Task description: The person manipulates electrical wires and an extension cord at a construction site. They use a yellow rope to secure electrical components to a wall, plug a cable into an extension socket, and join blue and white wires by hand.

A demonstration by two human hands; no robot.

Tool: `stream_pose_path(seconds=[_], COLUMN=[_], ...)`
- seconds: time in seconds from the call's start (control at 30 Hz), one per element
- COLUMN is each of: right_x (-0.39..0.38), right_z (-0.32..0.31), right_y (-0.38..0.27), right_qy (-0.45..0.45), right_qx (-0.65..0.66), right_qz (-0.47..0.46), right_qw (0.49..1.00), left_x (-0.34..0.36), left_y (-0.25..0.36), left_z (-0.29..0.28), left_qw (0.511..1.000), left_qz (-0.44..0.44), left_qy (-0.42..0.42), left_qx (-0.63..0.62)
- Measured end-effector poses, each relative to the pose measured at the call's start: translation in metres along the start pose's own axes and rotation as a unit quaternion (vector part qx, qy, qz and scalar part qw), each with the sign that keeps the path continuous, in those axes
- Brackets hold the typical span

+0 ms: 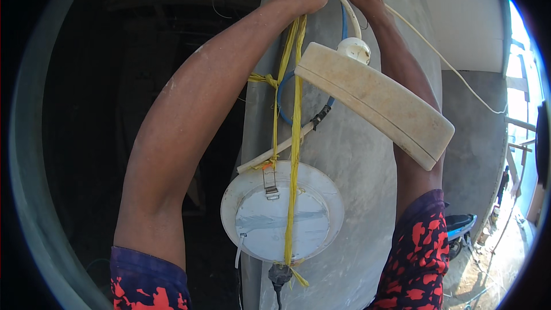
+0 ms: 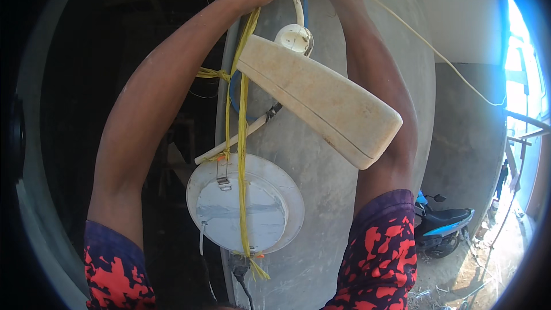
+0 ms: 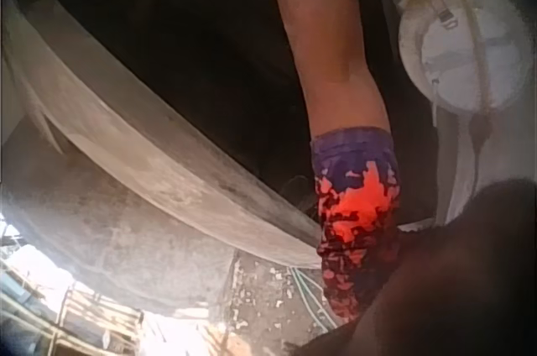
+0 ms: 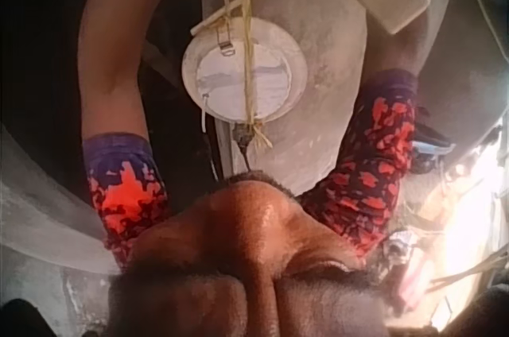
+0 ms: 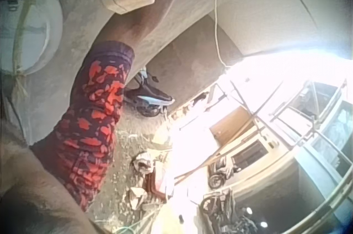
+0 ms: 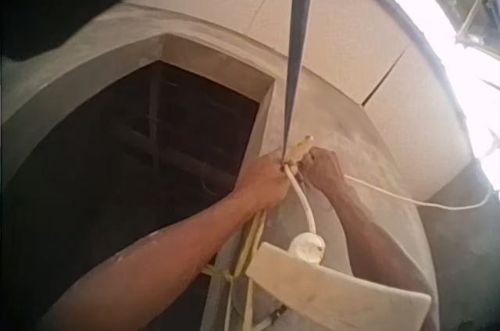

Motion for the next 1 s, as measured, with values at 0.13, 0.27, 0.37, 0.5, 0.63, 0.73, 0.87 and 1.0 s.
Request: stream_pose_path(seconds=[0.13,0.27,0.37,0.5,0.63,0.73,0.87,1.0], right_x=[0.005,0.022,0.037,0.025,0.049,0.032,0.039,0.041], right_z=[-0.006,-0.013,-0.012,-0.014,-0.031,-0.016,-0.015,-0.019], right_y=[-0.005,-0.010,-0.015,-0.005,-0.024,-0.011,-0.006,-0.016], right_qy=[0.009,-0.026,-0.062,0.001,-0.028,-0.018,0.015,-0.057], right_qx=[-0.001,-0.094,-0.136,-0.128,-0.113,-0.155,-0.186,-0.220], right_qz=[-0.006,-0.110,-0.121,-0.081,-0.004,-0.112,-0.154,-0.095], right_qw=[1.000,0.989,0.981,0.988,0.993,0.981,0.970,0.969], left_x=[0.006,-0.004,-0.006,-0.006,-0.004,-0.004,-0.016,-0.021], left_y=[-0.001,0.014,0.018,0.021,0.027,0.016,0.028,0.029], left_z=[0.000,-0.011,-0.019,-0.019,-0.029,-0.015,-0.029,-0.028], left_qw=[1.000,0.996,0.996,0.997,0.992,0.993,0.995,0.995], left_qz=[0.019,0.013,0.021,0.053,0.090,0.088,0.080,0.068], left_qy=[0.013,-0.018,0.015,0.023,0.046,0.067,0.041,0.037], left_qx=[0.004,-0.087,-0.081,-0.056,-0.074,-0.030,-0.051,-0.059])
Point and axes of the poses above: each hand's wrist, its own x-axis towards the middle knuckle, its own z-axis out of the palm, y = z × x, the point moved 6 cm from there along x, towards the middle knuckle, and after that the axes turned 11 degrees about -z, right-handed, at the moved point
